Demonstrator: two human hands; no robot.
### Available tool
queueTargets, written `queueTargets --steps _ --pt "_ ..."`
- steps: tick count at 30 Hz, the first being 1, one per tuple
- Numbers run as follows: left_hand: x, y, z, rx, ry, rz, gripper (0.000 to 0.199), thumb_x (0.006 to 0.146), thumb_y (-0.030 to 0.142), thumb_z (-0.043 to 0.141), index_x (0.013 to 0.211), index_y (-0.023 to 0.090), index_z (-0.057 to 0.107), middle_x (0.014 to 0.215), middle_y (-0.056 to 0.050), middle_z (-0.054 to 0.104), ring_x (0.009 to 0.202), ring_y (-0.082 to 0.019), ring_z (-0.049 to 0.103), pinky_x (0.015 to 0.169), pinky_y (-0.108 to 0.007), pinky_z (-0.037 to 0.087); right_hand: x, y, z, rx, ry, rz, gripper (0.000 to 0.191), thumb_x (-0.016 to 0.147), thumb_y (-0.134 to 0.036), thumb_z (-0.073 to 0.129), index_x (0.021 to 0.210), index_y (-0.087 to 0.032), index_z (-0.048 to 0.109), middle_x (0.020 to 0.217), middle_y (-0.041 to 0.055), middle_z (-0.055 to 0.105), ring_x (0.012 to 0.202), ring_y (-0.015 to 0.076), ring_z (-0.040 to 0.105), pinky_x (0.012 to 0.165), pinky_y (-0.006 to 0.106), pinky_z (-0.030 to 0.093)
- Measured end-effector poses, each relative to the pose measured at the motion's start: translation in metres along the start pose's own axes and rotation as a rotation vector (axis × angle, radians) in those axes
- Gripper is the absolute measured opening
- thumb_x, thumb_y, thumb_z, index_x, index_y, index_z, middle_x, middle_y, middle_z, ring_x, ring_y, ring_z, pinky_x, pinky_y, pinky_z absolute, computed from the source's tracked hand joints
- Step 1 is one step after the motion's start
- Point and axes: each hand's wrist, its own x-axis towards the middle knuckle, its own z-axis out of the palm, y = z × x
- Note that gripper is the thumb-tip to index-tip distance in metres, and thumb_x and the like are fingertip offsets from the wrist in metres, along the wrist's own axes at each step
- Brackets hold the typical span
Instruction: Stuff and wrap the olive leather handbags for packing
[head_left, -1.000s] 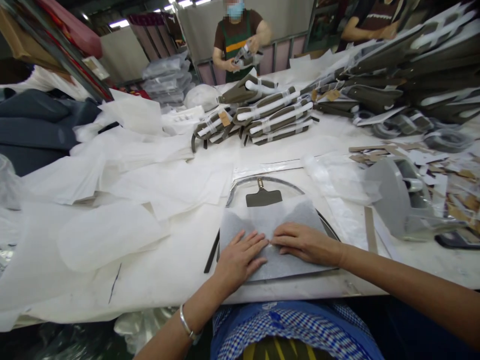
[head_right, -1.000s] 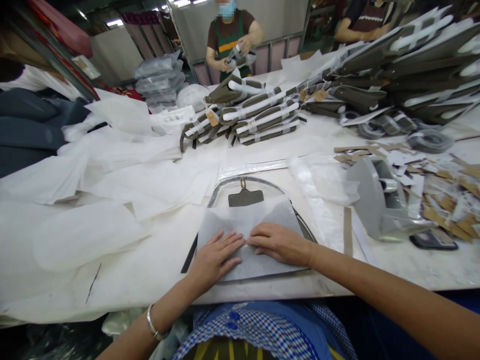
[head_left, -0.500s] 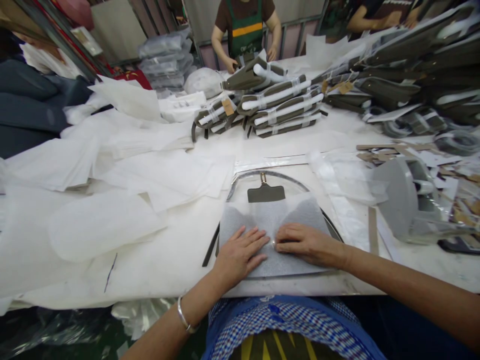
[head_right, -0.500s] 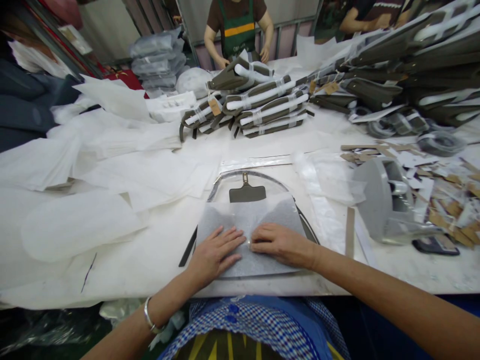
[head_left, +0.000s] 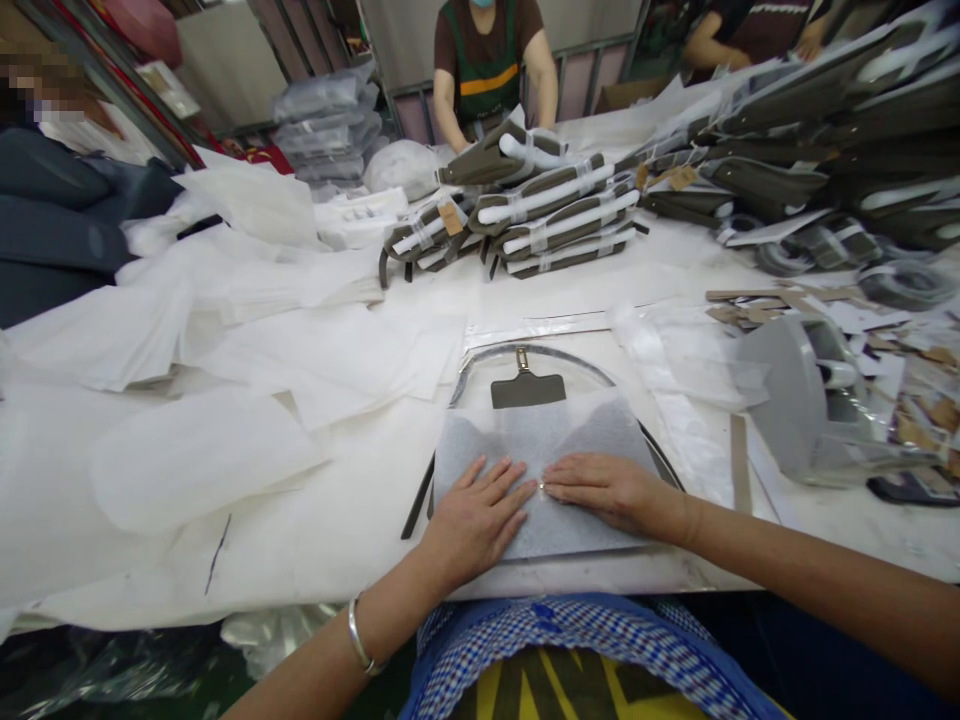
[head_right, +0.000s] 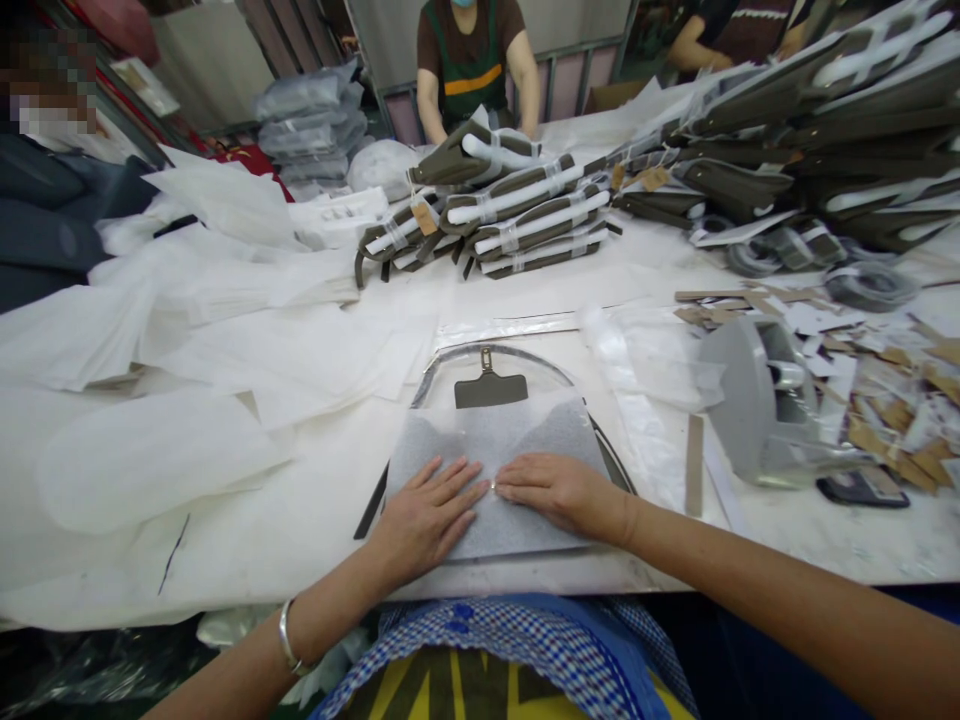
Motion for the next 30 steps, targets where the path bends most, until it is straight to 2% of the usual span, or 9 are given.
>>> queueTargets --steps 3,6,9,12,18,22,25,28,30 --pt "0.001 -0.002 -0.003 0.013 -0.039 0.005 0.042 0.101 0.035 0.042 0.143 0.026 0.047 0.151 -0.004 0.046 0.139 -0.023 0.042 0.117 -0.047 0.032 0.003 -0.002 0.000 -0.026 -0.001 0.056 0.032 0.096 -0.010 0.045 0.121 -0.017 0.065 0.116 0.0085 0.072 0.112 0.0178 0.065 0.101 0.038 0.052" --pt "-0.001 -0.005 -0.004 0.064 -0.069 0.013 0.051 0.100 0.041 0.045 0.148 0.027 0.040 0.158 -0.005 0.034 0.146 -0.026 0.030 0.120 -0.048 0.024 0.008 -0.006 -0.005 -0.013 -0.035 0.120 0.027 0.096 -0.018 0.049 0.118 -0.016 0.065 0.118 0.0089 0.072 0.116 0.0189 0.063 0.111 0.044 0.043" --pt "-0.002 -0.008 0.000 0.156 -0.053 0.002 0.060 0.097 0.049 0.047 0.152 0.030 0.033 0.161 -0.008 0.026 0.149 -0.032 0.021 0.121 -0.056 0.012 0.013 -0.008 -0.012 -0.068 -0.152 0.196 0.040 0.094 -0.036 0.056 0.129 -0.016 0.060 0.139 0.0114 0.059 0.137 0.0276 0.046 0.119 0.055 0.028" --pt "-0.003 -0.014 0.006 0.253 -0.003 0.014 0.064 0.095 0.057 0.048 0.151 0.030 0.034 0.159 -0.010 0.030 0.148 -0.034 0.022 0.121 -0.056 0.004 0.013 -0.005 -0.014 -0.171 -0.226 0.235 0.053 0.094 -0.042 0.055 0.141 -0.018 0.051 0.153 0.0097 0.043 0.146 0.0302 0.031 0.120 0.056 0.024" --pt "0.001 -0.032 0.019 0.309 0.136 0.086 0.059 0.094 0.063 0.041 0.143 0.031 0.049 0.146 -0.007 0.052 0.144 -0.032 0.032 0.121 -0.054 0.012 0.003 0.012 0.005 -0.267 -0.075 0.183 0.044 0.092 -0.034 0.058 0.132 -0.015 0.059 0.143 0.0078 0.056 0.143 0.0247 0.037 0.119 0.047 0.031" --pt "0.011 -0.041 0.008 0.282 0.119 0.068 0.051 0.099 0.054 0.040 0.135 0.023 0.058 0.138 -0.004 0.060 0.139 -0.023 0.042 0.123 -0.043 0.016 0.002 0.019 0.005 -0.286 -0.040 0.263 0.041 0.093 -0.029 0.057 0.132 -0.013 0.058 0.138 0.0107 0.059 0.136 0.0239 0.046 0.109 0.041 0.046" --pt "0.027 -0.044 -0.007 0.250 0.112 -0.040 0.044 0.103 0.042 0.040 0.132 0.015 0.058 0.136 -0.004 0.061 0.131 -0.017 0.050 0.123 -0.034 0.016 0.004 0.022 -0.005 -0.339 -0.079 0.367 0.046 0.096 -0.033 0.053 0.136 -0.009 0.054 0.139 0.0138 0.058 0.130 0.0265 0.051 0.103 0.042 0.049" --pt "0.044 -0.044 -0.015 0.200 0.097 -0.180 0.043 0.103 0.041 0.039 0.133 0.014 0.056 0.133 -0.004 0.064 0.126 -0.019 0.054 0.123 -0.040 0.015 0.006 0.024 -0.013 -0.392 -0.105 0.482 0.050 0.097 -0.038 0.050 0.136 -0.007 0.053 0.135 0.0155 0.060 0.125 0.0291 0.055 0.103 0.046 0.048" --pt "0.053 -0.044 -0.016 0.148 0.061 -0.223 0.046 0.102 0.046 0.038 0.130 0.015 0.057 0.127 -0.006 0.067 0.120 -0.021 0.058 0.119 -0.043 0.024 0.008 0.025 -0.016 -0.399 -0.112 0.525 0.048 0.098 -0.041 0.049 0.133 -0.009 0.056 0.129 0.0151 0.064 0.119 0.0298 0.058 0.101 0.047 0.047"
